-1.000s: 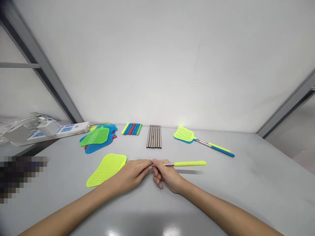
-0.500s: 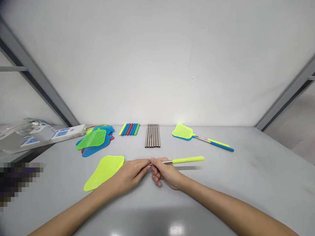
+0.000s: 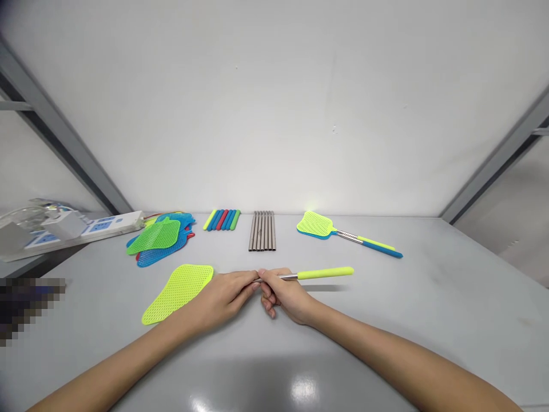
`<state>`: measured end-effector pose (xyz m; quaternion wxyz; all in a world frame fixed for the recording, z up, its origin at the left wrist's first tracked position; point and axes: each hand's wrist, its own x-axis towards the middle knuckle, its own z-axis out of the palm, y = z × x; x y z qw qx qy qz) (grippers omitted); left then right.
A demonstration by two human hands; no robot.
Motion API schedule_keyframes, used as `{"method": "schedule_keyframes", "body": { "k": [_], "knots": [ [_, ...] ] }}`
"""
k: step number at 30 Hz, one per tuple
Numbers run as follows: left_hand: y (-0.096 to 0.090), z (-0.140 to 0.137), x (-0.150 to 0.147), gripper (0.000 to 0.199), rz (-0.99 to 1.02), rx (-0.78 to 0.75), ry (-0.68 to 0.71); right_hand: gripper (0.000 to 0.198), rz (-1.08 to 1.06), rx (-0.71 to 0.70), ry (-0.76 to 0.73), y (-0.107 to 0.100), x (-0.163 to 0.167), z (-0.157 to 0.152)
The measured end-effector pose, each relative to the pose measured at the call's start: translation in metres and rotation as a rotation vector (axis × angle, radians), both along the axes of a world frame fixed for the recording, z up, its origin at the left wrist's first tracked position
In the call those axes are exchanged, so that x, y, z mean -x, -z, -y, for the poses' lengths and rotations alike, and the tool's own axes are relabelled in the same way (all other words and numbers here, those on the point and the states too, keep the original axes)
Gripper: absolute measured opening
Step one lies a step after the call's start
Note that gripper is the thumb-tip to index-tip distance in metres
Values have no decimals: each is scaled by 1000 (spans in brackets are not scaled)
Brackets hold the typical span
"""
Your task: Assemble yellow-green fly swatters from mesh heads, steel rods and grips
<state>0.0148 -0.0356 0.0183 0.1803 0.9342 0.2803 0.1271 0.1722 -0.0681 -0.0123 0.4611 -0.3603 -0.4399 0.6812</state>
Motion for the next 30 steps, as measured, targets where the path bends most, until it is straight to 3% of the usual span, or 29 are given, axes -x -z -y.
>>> {"method": "schedule_keyframes", "body": {
  "k": [30],
  "knots": [
    [0, 1, 2, 31, 22, 14, 12, 44, 16, 5, 9, 3, 0, 1]
  ]
}}
